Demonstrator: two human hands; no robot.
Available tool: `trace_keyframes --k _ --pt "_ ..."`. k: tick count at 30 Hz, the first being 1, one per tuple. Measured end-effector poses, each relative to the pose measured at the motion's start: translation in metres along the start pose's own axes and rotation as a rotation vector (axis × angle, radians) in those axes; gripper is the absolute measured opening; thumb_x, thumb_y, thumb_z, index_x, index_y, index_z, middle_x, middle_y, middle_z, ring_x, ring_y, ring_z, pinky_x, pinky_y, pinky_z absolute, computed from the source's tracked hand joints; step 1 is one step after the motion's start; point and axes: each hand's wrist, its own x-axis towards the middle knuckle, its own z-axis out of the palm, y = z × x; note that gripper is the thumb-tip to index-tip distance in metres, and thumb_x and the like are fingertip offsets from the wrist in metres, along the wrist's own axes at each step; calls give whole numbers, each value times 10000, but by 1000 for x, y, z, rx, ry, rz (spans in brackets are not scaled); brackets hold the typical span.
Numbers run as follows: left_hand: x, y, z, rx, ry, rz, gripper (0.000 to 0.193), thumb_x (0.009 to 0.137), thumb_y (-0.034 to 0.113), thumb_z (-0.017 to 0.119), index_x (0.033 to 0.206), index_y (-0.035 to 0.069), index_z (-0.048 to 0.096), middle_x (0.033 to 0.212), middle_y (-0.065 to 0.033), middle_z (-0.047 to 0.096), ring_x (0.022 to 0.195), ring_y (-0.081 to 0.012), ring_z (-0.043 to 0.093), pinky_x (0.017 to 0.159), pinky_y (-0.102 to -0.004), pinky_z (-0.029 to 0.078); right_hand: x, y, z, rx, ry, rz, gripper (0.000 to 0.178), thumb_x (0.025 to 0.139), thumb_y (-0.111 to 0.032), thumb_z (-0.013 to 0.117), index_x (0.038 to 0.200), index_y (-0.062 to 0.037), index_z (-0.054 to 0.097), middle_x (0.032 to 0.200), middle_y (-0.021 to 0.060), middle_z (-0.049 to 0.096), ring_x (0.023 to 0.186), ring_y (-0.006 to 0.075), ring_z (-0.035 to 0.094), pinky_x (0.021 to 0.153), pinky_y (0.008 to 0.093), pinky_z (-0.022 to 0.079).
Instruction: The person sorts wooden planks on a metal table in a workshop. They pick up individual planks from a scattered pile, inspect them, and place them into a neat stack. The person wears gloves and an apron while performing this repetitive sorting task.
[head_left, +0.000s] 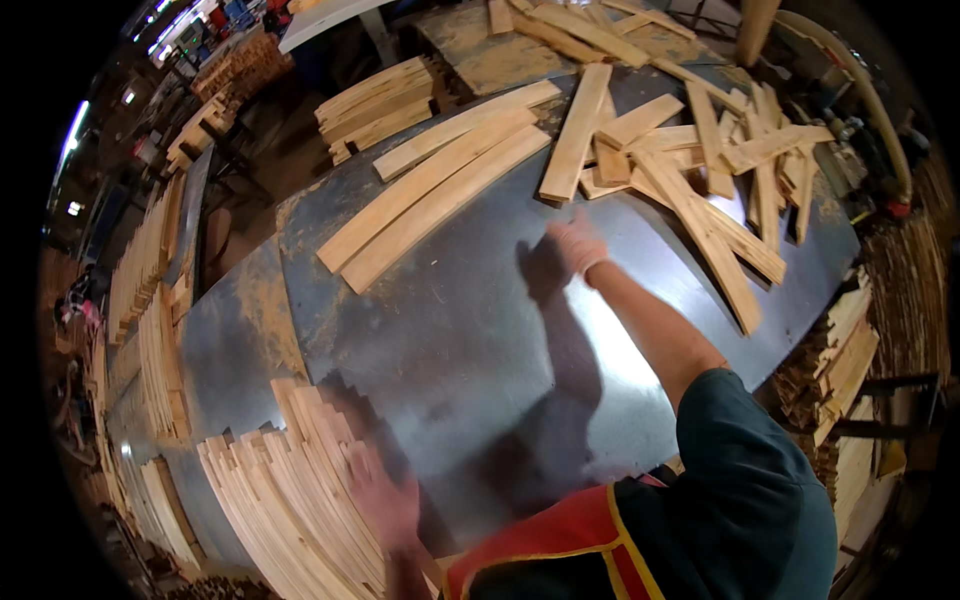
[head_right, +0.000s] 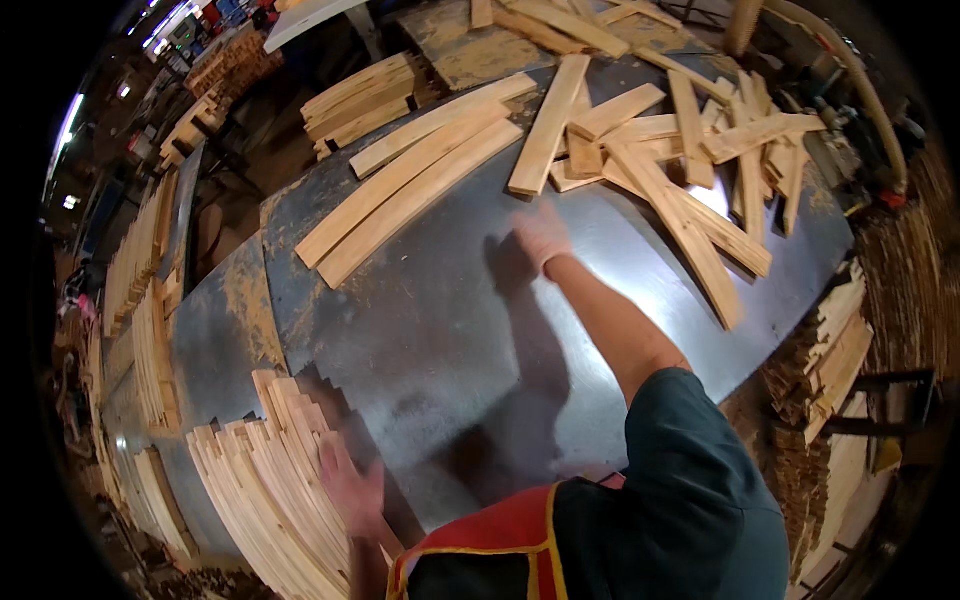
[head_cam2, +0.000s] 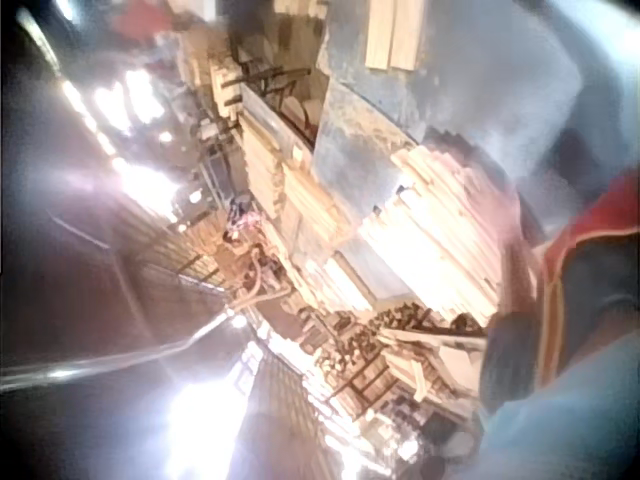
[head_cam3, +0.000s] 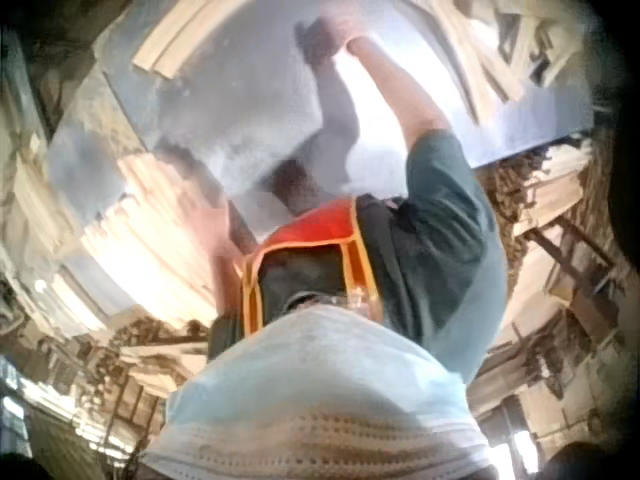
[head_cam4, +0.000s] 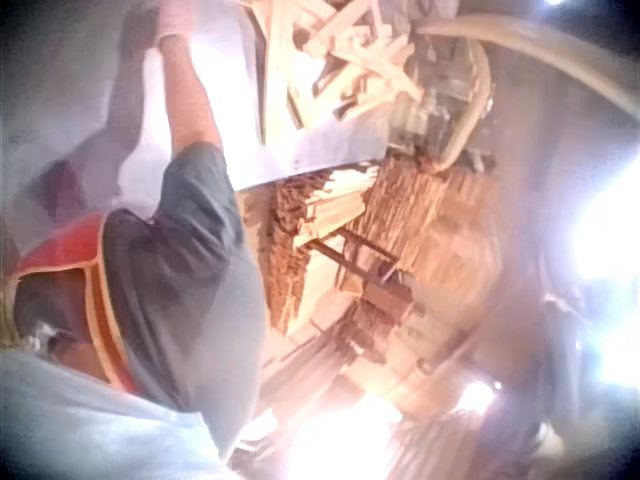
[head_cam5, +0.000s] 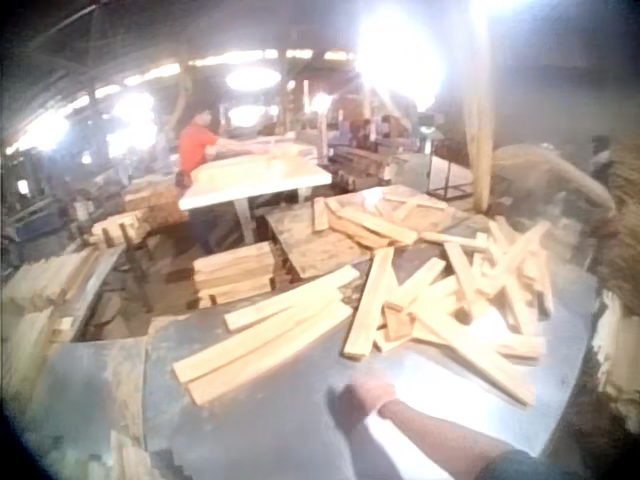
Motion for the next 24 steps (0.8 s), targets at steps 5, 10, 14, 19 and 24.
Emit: trace_keyframes --k 5,10,14,19,24 --pt "276 52 62 67 239 229 813 840 329 814 1543 97 479 1575 -164 464 1475 -429 407 1179 -558 387 114 19 -9 488 84 299 499 856 -350 800 1172 -20 600 998 145 678 827 265 671 666 417 521" --pt "442 72 58 252 59 59 717 864 227 732 1522 89 481 1611 -137 434 1474 -357 431 1131 -488 451 105 30 -31 1010 -353 278 241 958 -175 687 1140 -37 610 878 80 630 677 193 611 548 318 462" --pt "487 77 62 267 -221 77 629 871 234 717 1467 108 560 1496 -164 571 1390 -385 524 1093 -460 488 66 68 -75 979 -553 274 455 906 -191 723 1298 -7 582 974 138 692 785 250 690 649 362 575" --pt "451 130 10 154 -439 89 589 848 320 756 1403 154 646 1287 -200 708 1286 -388 618 1063 -438 507 44 79 -108 976 -648 298 470 888 -195 750 1280 -6 573 932 103 680 741 170 656 616 277 535" --pt "351 112 67 218 -93 371 1004 733 417 879 1590 131 440 1405 -189 638 1331 -360 587 1099 -436 485 -10 77 -74 809 -584 308 440 904 -227 787 1267 -37 626 948 71 720 749 142 659 605 259 516"
